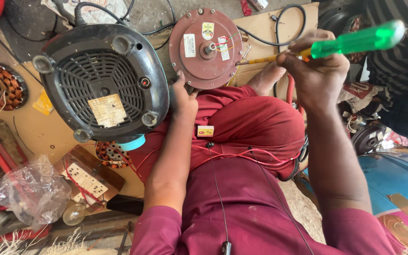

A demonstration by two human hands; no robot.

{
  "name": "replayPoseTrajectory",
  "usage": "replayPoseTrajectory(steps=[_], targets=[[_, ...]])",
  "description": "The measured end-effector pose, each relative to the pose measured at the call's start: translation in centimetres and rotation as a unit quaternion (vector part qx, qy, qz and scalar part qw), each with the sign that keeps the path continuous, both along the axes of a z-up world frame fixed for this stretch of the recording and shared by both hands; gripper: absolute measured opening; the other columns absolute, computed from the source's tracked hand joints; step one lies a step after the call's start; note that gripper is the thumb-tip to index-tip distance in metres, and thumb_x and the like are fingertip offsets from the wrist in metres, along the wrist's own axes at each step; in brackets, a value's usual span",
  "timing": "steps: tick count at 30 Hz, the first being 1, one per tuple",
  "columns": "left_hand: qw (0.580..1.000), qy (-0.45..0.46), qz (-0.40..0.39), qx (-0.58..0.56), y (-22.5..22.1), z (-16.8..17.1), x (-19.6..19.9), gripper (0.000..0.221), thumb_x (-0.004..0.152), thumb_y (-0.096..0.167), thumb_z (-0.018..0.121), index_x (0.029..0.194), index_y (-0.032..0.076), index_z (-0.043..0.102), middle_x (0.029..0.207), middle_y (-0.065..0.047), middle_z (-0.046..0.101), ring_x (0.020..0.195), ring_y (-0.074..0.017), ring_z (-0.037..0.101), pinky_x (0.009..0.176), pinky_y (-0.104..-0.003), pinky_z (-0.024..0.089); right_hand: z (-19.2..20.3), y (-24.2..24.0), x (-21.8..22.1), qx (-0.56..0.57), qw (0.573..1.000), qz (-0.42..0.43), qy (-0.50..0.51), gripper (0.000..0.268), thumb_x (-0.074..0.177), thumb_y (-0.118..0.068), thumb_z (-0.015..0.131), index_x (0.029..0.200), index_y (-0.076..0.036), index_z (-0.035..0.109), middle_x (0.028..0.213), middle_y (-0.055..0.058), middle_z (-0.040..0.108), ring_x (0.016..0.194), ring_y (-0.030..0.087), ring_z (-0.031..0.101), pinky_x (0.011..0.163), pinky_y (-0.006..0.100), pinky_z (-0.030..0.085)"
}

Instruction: The person disassembles a ceiling fan motor using a screwdriver, removes the rotor, and inspects the internal components. They then reassemble the motor parts and place them on the floor.

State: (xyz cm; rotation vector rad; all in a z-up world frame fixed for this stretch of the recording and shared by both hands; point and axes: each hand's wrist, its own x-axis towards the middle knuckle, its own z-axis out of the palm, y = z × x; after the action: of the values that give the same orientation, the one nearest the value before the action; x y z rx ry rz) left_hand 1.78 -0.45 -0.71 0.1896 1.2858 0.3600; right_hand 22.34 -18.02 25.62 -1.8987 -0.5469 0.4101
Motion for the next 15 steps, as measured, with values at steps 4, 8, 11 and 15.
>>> replayPoseTrajectory(steps=[4, 8, 11, 15], targets=[[0.994, -0.091, 0.060, 0.029, -0.8, -1.0, -1.9, 0.038, 0.099, 0.024, 0.070, 0.131, 0.007, 0.060, 0.122, -0.006, 0.065, 0.111, -0.0215, 0.062, 0.100, -0.045, 0.050, 0.5, 0.3, 0.3, 0.136, 0.972, -0.022, 0.190, 0.041, 0.096, 0.015, 0.068, 0.133, 0.001, 0.058, 0.120, 0.014, 0.072, 0.111, 0.021, 0.073, 0.103, 0.036, 0.063], [0.989, -0.100, 0.086, 0.063, -1.0, 1.2, -3.2, 0.032, 0.099, 0.017, 0.069, 0.128, 0.007, 0.059, 0.121, -0.003, 0.066, 0.112, -0.0185, 0.061, 0.103, -0.040, 0.049, 0.8, 0.5, 0.4, 0.118, 0.979, -0.032, 0.164, 0.025, 0.093, 0.015, 0.069, 0.115, 0.004, 0.063, 0.113, 0.016, 0.067, 0.113, 0.024, 0.068, 0.104, 0.040, 0.061], [0.989, -0.056, 0.059, 0.120, -1.9, 4.9, -3.6, 0.032, 0.092, 0.005, 0.066, 0.123, 0.010, 0.057, 0.113, -0.003, 0.067, 0.104, -0.0189, 0.065, 0.094, -0.039, 0.056, 0.8, 0.7, 0.5, 0.049, 0.999, 0.011, 0.015, 0.031, 0.098, 0.021, 0.077, 0.123, 0.008, 0.064, 0.118, 0.022, 0.063, 0.110, 0.028, 0.065, 0.100, 0.043, 0.058], [0.983, -0.138, 0.016, 0.118, -4.0, 8.0, -2.6, 0.018, 0.093, -0.003, 0.060, 0.109, 0.002, 0.053, 0.101, -0.012, 0.067, 0.092, -0.0261, 0.071, 0.088, -0.045, 0.065, 0.4, 0.1, 0.4, 0.173, 0.959, -0.055, 0.217, 0.025, 0.097, 0.012, 0.069, 0.120, 0.002, 0.064, 0.113, 0.012, 0.069, 0.110, 0.021, 0.072, 0.102, 0.038, 0.065]])
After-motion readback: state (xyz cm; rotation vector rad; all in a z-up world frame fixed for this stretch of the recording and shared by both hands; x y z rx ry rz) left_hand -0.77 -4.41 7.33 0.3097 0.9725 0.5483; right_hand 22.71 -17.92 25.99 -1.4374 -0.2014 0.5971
